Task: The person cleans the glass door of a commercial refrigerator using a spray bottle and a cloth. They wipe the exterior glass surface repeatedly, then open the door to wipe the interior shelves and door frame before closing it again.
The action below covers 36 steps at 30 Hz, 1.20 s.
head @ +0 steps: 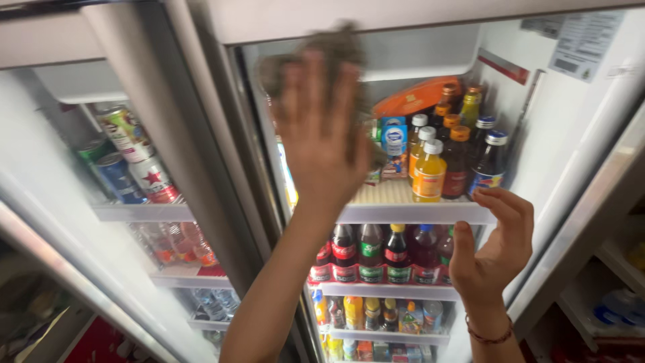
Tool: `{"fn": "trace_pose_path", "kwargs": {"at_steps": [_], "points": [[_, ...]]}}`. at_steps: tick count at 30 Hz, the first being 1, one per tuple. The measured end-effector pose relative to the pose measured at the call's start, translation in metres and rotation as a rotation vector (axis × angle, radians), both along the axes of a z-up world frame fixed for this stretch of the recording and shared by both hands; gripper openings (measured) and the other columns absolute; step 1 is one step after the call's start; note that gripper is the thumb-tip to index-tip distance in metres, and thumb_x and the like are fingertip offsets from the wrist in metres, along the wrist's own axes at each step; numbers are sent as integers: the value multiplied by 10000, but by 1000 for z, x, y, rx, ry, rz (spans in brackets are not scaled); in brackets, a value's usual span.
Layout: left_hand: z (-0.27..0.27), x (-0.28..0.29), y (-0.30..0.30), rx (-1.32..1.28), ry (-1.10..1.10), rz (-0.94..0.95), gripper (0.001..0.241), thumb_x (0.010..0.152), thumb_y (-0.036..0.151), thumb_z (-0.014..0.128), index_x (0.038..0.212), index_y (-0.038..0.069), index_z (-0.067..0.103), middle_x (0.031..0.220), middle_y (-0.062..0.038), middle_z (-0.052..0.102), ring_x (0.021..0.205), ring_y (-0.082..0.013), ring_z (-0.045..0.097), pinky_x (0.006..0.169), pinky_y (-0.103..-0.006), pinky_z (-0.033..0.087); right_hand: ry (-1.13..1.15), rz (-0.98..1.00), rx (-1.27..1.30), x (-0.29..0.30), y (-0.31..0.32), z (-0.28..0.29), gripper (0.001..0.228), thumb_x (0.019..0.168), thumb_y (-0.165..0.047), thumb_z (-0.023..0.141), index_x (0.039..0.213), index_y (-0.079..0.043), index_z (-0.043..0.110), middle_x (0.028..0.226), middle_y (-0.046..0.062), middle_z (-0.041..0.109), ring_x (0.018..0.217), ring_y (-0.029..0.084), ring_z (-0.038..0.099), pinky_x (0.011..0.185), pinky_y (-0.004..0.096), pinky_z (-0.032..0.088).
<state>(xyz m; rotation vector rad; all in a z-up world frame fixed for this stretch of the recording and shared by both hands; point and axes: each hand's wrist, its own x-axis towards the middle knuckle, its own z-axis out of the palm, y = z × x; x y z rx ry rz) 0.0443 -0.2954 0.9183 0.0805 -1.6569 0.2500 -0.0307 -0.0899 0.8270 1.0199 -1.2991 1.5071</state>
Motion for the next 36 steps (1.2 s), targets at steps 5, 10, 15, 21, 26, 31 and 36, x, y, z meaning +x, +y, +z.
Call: {"fn": "trace_pose_path", "kwargs": {"at_steps": [5, 10, 15, 21, 26, 31, 36], "points": [[-57, -3, 49, -491, -468, -117, 563, 989, 212, 596, 1517, 21, 561, 1583, -149, 497, 1426, -303, 483, 1183, -492, 365, -28, -33, -64, -8, 12, -4, 202, 961, 61, 620, 1152, 14, 669, 1243, 121, 564, 1165, 233, 598, 1026, 326, 506], [-86, 3, 43, -933, -681, -353, 444, 972, 233, 605, 1398, 108, 627, 1521, 1, 579, 1412, -102, 539, 1280, -385, 351, -97, -43, -124, -23, 35, -10, 236, 1009, 121, 563, 1125, 0, 730, 1279, 93, 540, 1132, 191, 612, 1014, 312, 535], [-3, -39, 63, -353, -244, -160, 469, 1048, 130, 575, 1516, 116, 571, 1597, -97, 499, 1501, -254, 437, 1279, -543, 227, -67, -130, -135, -39, 58, -20, 217, 1013, 109, 579, 1134, 0, 723, 1222, 90, 551, 1113, 188, 591, 994, 303, 526], [14, -90, 132, -271, -232, -248, 525, 1057, 170, 548, 1573, 86, 493, 1656, -83, 392, 1544, -243, 369, 1287, -540, 228, -52, -85, -185, -58, 80, -26, 194, 1018, 60, 590, 1204, 12, 618, 1258, 103, 521, 1064, 170, 560, 962, 294, 523], [-81, -76, 146, -736, -675, -226, 633, 931, 188, 515, 1553, 75, 479, 1631, -71, 434, 1512, -177, 377, 1244, -392, 268, -91, -99, -226, -67, 106, -30, 243, 991, 52, 559, 1228, 16, 598, 1280, 111, 509, 1044, 168, 591, 957, 304, 553], [-83, -83, 143, -675, -609, -306, 596, 999, 187, 540, 1580, 64, 479, 1649, -96, 416, 1545, -204, 351, 1293, -442, 232, -100, -94, -203, -72, 121, -33, 212, 1009, 51, 568, 1215, 15, 597, 1257, 123, 517, 1079, 182, 567, 993, 315, 526], [22, -127, 153, -373, -172, -82, 615, 1015, 169, 622, 1615, 192, 489, 1680, -48, 384, 1565, -220, 317, 1299, -542, 166, -78, -113, -143, -76, 126, -36, 193, 1004, 25, 600, 1197, 9, 592, 1248, 130, 526, 1084, 196, 551, 966, 324, 512]]}}
